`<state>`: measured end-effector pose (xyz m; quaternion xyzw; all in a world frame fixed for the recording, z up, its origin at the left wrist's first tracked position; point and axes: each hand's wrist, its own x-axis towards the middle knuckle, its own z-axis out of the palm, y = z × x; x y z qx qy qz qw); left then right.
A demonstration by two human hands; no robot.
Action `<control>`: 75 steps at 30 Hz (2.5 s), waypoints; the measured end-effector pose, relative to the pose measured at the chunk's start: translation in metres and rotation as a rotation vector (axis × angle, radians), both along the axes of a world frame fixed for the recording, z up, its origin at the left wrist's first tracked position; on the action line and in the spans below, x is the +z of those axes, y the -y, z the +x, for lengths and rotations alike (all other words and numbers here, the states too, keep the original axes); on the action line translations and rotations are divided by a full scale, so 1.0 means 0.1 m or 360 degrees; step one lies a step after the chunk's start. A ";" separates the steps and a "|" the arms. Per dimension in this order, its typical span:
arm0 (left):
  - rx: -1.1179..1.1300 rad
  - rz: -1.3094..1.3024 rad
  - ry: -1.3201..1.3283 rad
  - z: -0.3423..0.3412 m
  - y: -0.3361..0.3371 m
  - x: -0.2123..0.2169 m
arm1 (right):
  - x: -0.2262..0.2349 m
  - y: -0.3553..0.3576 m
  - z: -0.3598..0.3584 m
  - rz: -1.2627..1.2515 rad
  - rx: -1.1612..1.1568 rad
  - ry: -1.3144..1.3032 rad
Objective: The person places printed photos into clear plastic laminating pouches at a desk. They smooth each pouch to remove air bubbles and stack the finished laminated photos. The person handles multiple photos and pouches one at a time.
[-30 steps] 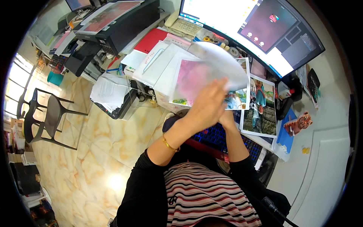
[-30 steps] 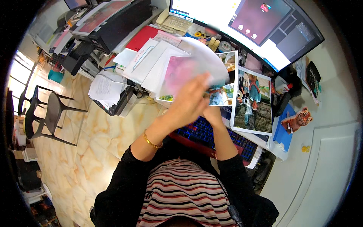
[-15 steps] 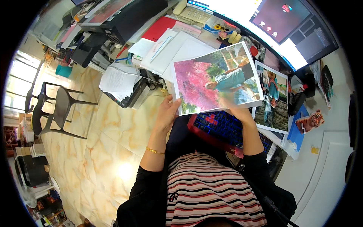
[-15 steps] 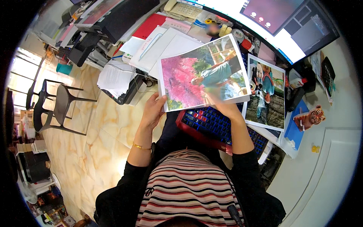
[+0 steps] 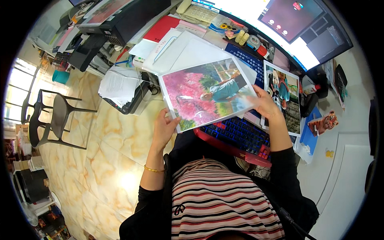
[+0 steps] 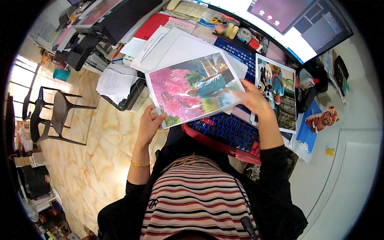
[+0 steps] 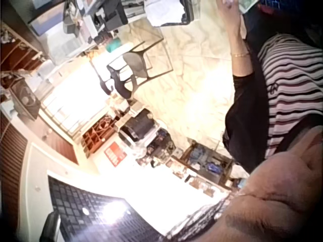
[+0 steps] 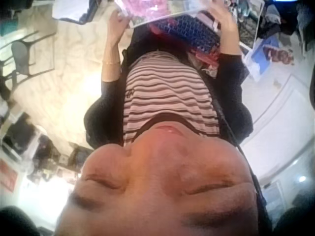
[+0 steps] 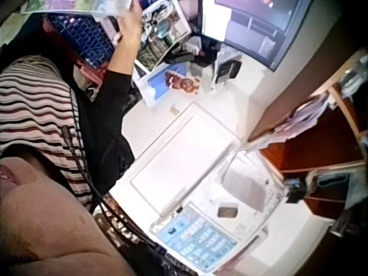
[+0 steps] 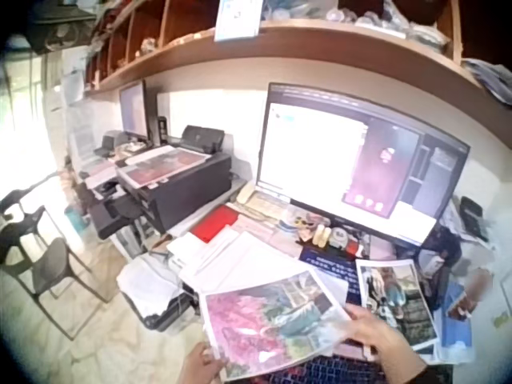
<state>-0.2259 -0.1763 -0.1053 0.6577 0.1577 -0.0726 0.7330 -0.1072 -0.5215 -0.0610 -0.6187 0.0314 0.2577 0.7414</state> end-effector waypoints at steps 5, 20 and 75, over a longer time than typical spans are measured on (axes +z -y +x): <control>-0.0102 -0.0004 -0.0011 -0.03 -0.07 0.04 | 0.01 0.07 0.32 -0.0225 0.0331 -0.0126; 0.0124 -0.0166 -0.0181 -0.14 -0.24 -0.03 | 0.07 -0.33 0.35 -0.0992 0.0479 0.0316; 0.0195 -0.0256 -0.0175 -0.31 -0.30 -0.29 | 0.06 -0.44 0.16 -0.0809 0.0310 0.0020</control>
